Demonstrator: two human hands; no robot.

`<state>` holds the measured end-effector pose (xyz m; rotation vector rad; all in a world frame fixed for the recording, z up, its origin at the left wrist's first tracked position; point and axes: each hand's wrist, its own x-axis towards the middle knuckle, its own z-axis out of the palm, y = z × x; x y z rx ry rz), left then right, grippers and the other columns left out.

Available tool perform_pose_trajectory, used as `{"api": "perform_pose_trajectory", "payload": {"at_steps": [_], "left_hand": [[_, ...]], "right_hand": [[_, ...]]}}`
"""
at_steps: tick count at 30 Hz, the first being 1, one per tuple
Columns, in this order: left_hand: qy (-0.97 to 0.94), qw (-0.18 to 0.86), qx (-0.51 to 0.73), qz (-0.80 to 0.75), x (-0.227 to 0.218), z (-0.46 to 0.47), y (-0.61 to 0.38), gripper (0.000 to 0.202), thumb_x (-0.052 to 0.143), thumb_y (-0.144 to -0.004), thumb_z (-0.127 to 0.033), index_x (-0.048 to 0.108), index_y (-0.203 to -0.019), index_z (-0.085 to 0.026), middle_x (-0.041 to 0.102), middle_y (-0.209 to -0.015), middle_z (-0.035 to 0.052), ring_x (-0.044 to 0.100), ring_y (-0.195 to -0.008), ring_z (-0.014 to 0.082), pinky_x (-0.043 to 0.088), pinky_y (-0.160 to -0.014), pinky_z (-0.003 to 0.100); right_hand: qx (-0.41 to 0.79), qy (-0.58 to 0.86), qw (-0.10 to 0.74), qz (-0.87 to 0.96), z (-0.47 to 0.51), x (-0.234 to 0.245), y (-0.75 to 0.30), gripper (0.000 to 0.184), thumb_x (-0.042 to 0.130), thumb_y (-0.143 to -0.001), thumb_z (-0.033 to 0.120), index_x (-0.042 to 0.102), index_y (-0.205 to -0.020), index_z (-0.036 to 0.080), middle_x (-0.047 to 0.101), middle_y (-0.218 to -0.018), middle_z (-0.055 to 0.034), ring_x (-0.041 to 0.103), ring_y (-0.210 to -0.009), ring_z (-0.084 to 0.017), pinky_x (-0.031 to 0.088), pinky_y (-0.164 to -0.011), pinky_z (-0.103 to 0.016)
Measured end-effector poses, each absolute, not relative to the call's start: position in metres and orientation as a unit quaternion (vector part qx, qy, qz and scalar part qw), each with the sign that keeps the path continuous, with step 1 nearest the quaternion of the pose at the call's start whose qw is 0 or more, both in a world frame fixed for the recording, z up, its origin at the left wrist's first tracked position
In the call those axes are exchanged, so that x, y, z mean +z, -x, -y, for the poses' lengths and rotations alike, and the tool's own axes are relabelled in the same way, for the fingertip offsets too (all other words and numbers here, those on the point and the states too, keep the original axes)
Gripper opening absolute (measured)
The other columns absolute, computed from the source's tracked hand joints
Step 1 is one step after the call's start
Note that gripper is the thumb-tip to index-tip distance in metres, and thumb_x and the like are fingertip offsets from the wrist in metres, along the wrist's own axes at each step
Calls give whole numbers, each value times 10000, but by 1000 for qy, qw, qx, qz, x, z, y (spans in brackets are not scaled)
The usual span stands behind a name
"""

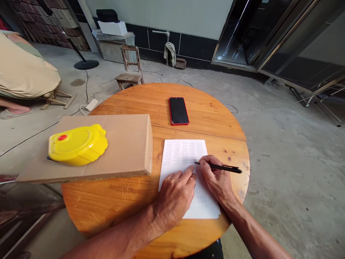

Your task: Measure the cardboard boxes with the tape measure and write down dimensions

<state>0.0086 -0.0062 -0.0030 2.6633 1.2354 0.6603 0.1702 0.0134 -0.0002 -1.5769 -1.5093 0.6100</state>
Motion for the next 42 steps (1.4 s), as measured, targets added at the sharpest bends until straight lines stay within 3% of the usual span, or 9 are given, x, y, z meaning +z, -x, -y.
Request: {"api": "perform_pose_trajectory", "payload": {"at_steps": [9,17,21,26,29,34,36,39,42], "left_hand": [[-882,72,223,-408,-3,6,-9,282,518,-868,-71,624,-1121,-134,652,-1266,64,656,-839,230,580,-710,424],[-885,78,211,-408,-3,7,-7,273,531,-867,-78,631,-1113,-144,640,-1283,58,647,-818,227,579,-707,420],[-886,88,198,-410,-1,7,-7,252,514,-883,-79,632,-1094,-152,633,-1279,55,650,-851,230,581,-724,425],[-887,105,143,-426,1,8,-9,244,485,-912,-102,626,-1097,-174,609,-1285,65,637,-930,235,570,-804,425],[-886,99,130,-433,2,11,-11,251,485,-905,-102,618,-1107,-170,599,-1285,81,625,-913,249,564,-793,447],[-889,93,126,-431,8,17,-12,237,502,-898,-137,614,-1107,-145,555,-1344,114,587,-1017,287,531,-861,470],[-893,95,127,-420,13,23,-8,223,528,-890,-167,617,-1093,-141,560,-1329,128,572,-1054,299,522,-877,472],[-898,95,126,-411,25,38,6,199,586,-861,-204,629,-1050,-158,627,-1189,118,583,-1019,288,525,-869,456],[-886,138,171,-409,36,58,32,177,609,-856,-208,628,-1033,-200,665,-1053,64,600,-965,250,526,-871,420]], "right_hand": [[264,623,432,596,-12,4,-170,176,508,-880,270,578,-736,196,575,-661,13,525,-629,-145,419,-623,-274],[265,619,516,530,-11,7,-173,185,551,-929,344,619,-825,208,534,-585,49,479,-515,-118,401,-537,-259],[232,599,541,543,-15,7,-173,122,583,-930,315,658,-936,219,631,-765,0,573,-642,-144,474,-644,-291],[169,574,491,633,-18,-1,-175,168,547,-938,214,653,-1065,241,673,-1010,-52,639,-917,-198,500,-852,-362],[143,549,433,701,-16,0,-178,265,488,-934,150,616,-1155,221,649,-1084,-81,632,-970,-209,502,-849,-360],[-18,569,154,807,-14,14,-181,384,472,-879,69,624,-1218,166,655,-1121,-148,602,-974,-291,454,-799,-419],[-55,562,98,820,-13,18,-181,410,449,-873,29,655,-1191,188,663,-1129,-147,605,-984,-298,431,-799,-424],[-65,553,86,826,-7,20,-183,525,417,-817,-40,639,-1229,198,667,-1149,-132,622,-968,-281,426,-793,-420],[-64,555,148,816,0,25,-180,499,397,-807,-27,641,-1193,176,675,-1132,-130,638,-956,-270,453,-787,-424]]}}
